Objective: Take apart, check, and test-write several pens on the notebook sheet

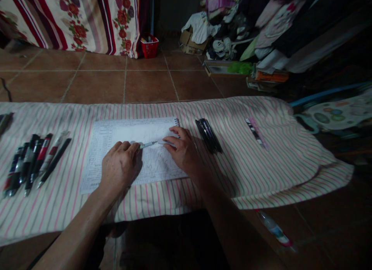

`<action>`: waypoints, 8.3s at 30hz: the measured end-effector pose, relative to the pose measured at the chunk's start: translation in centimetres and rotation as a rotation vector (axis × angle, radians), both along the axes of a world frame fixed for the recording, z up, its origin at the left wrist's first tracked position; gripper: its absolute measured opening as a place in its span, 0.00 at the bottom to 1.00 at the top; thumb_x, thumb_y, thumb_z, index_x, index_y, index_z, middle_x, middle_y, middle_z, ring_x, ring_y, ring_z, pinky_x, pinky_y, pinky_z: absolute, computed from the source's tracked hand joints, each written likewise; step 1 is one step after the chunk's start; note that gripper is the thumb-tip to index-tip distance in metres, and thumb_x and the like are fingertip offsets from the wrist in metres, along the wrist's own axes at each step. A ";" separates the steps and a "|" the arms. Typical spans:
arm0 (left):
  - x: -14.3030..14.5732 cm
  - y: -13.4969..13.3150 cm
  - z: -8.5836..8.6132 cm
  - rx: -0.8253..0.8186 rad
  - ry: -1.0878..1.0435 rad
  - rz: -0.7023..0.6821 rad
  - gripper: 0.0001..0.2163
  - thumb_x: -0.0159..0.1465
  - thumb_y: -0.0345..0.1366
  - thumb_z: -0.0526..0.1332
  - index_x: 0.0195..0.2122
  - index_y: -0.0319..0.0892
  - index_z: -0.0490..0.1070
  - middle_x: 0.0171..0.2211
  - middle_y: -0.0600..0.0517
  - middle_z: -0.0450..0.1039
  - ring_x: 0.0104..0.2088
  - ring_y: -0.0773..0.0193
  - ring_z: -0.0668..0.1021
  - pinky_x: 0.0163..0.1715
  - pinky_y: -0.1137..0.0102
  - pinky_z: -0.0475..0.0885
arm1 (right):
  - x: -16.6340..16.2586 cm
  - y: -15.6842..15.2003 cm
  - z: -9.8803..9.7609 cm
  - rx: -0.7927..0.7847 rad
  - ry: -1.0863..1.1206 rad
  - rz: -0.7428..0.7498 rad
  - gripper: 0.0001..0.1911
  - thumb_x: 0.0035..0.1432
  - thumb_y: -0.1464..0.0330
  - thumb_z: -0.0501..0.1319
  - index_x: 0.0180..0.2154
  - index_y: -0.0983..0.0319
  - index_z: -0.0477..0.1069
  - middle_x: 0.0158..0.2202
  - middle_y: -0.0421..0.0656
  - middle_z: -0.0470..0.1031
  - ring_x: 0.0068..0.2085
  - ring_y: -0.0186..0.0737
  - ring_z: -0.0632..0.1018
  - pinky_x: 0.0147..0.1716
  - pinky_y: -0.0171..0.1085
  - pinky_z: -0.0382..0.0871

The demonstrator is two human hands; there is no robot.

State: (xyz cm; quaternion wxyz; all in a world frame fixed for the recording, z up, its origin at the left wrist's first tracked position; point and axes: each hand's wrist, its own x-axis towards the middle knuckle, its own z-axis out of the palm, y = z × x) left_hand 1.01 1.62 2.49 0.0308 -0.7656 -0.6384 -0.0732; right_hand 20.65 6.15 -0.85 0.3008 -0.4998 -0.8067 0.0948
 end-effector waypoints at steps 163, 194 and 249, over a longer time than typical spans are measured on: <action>1.0 -0.6 0.1 0.012 -0.154 -0.136 0.15 0.65 0.38 0.51 0.45 0.40 0.74 0.30 0.48 0.75 0.32 0.57 0.76 0.30 0.66 0.68 | -0.6 -0.5 1.9 -0.183 0.286 0.293 0.08 0.56 0.71 0.61 0.39 0.61 0.76 0.38 0.43 0.77 0.38 0.34 0.77 0.38 0.33 0.72; 0.0 0.8 0.3 -0.264 -1.431 0.403 0.10 0.49 0.40 0.66 0.27 0.39 0.71 0.14 0.57 0.67 0.17 0.72 0.66 0.19 0.75 0.60 | -0.6 -0.7 2.7 -0.832 0.765 0.079 0.10 0.48 0.63 0.65 0.31 0.63 0.74 0.19 0.36 0.73 0.21 0.29 0.73 0.23 0.30 0.69; 0.3 1.0 -0.8 0.069 -0.799 -0.176 0.04 0.62 0.34 0.57 0.35 0.44 0.72 0.34 0.50 0.73 0.38 0.59 0.73 0.40 0.63 0.67 | 1.9 0.3 3.3 -0.508 0.603 0.029 0.10 0.54 0.67 0.60 0.38 0.64 0.75 0.28 0.41 0.76 0.26 0.32 0.75 0.28 0.33 0.69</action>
